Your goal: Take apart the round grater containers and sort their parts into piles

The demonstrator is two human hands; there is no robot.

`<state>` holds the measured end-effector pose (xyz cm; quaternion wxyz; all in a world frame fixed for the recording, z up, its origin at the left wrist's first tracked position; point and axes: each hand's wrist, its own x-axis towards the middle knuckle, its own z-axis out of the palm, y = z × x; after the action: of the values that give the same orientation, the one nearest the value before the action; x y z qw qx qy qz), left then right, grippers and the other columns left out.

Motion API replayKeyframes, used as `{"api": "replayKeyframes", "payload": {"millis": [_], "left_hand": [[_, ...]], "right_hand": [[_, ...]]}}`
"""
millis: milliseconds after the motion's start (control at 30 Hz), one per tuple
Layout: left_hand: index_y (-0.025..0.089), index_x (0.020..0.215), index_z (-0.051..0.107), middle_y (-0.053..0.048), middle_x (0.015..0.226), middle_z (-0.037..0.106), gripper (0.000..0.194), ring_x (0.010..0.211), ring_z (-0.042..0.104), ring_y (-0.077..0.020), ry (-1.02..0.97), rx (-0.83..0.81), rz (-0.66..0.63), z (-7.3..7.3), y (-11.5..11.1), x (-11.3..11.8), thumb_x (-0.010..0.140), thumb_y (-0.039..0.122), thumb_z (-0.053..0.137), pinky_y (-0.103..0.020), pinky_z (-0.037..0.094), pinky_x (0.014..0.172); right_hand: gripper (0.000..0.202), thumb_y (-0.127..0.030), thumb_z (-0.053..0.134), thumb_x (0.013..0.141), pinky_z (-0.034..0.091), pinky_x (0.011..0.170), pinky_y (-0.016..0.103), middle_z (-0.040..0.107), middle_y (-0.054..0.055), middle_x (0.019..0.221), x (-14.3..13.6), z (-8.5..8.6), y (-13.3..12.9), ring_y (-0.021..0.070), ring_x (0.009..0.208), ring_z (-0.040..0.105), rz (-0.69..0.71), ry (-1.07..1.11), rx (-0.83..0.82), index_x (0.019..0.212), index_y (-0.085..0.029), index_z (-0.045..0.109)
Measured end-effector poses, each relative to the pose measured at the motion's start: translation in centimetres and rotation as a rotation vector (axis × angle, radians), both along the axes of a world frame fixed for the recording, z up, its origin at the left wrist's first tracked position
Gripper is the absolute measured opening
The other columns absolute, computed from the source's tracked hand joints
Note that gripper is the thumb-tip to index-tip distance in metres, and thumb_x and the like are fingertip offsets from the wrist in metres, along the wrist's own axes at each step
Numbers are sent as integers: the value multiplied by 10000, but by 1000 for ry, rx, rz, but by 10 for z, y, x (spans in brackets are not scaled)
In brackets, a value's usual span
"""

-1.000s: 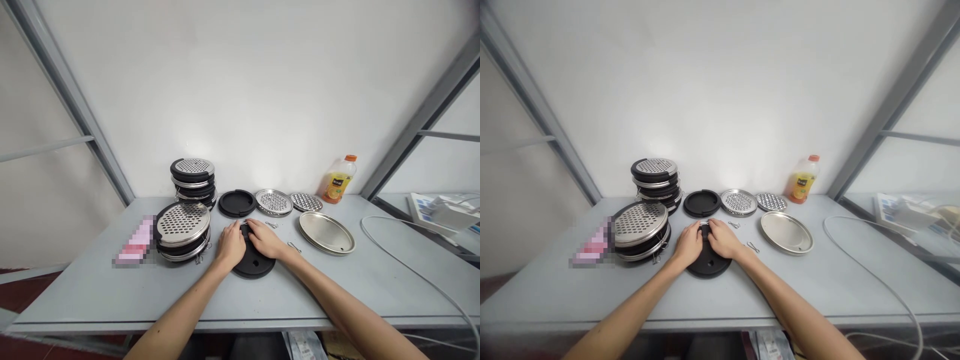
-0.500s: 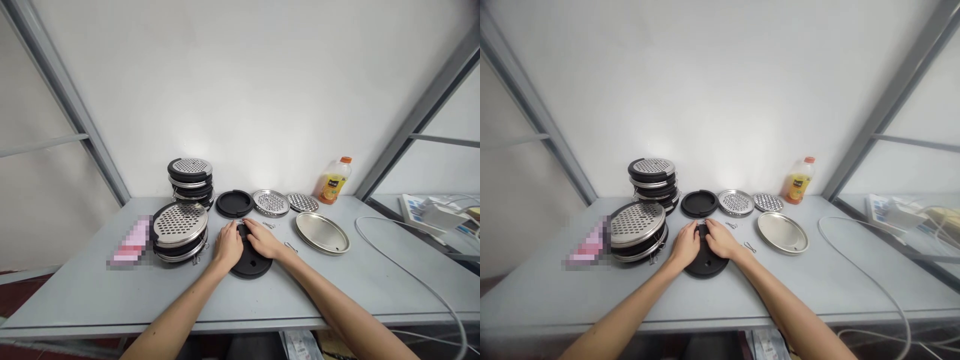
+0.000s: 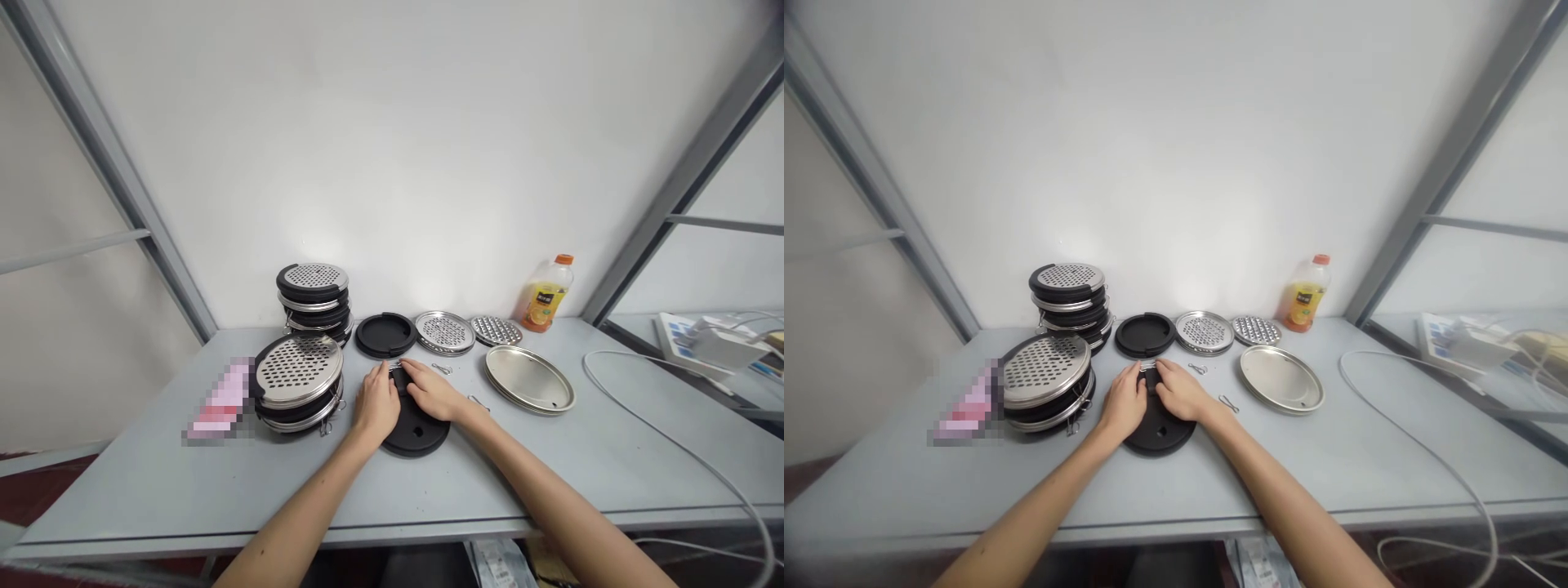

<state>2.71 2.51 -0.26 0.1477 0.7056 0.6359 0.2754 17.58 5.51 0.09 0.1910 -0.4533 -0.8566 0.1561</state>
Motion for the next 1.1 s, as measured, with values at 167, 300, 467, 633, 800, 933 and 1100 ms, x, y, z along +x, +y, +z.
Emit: {"api": "replayKeyframes", "payload": {"millis": [167,300,467,633,800,933,1100], "left_hand": [[100,1307,509,-159,1279,594,410,1212,539,-247,-11,29,12,-1,3,0,913,159,414,-344,417,1020],[127,1263,551,-136,1228,629,383,1180,553,-255,-11,47,3,-2,3,0,898,151,440,-368,419,1017],[114,1263,552,-136,1244,625,384,1167,565,-242,-22,55,-7,-3,4,-1,900,152,434,-340,437,998],[100,1246,568,-135,1222,640,380,1130,587,-246,-27,66,-15,-2,4,0,895,132,426,-343,444,987],[95,1245,572,-138,1213,647,382,1125,591,-256,-27,66,-21,-1,4,1,885,129,448,-352,446,987],[75,1249,568,-159,1225,638,385,1136,585,-260,-34,71,-20,-2,4,1,887,128,451,-359,447,992],[68,1216,594,-166,1206,648,357,1133,591,-266,-41,71,-4,-3,6,1,885,126,475,-369,440,1001]], "right_hand": [[395,-121,401,804,412,1003,387,623,182,1218,-1,7,-3,262,1178,553,-117,40,82,1140,-80,604],[324,-77,371,808,447,884,325,701,140,1014,-9,13,-4,236,1010,632,-179,19,37,947,-132,658],[311,-84,387,793,446,838,310,702,145,999,-16,9,-6,233,941,639,-272,81,32,966,-123,643],[308,-74,391,788,433,895,314,669,145,1061,-15,4,-8,230,1000,601,-185,89,86,1002,-119,608],[300,-72,367,812,419,932,334,645,166,1099,-16,0,-7,243,1042,578,-193,59,89,1010,-103,590],[342,-84,367,830,394,974,344,608,182,1201,-15,-1,-6,255,1140,542,-187,48,91,1105,-83,570],[357,-109,347,866,411,929,311,615,170,1213,-13,-1,-6,235,1118,575,-184,47,36,1150,-97,563]]}}
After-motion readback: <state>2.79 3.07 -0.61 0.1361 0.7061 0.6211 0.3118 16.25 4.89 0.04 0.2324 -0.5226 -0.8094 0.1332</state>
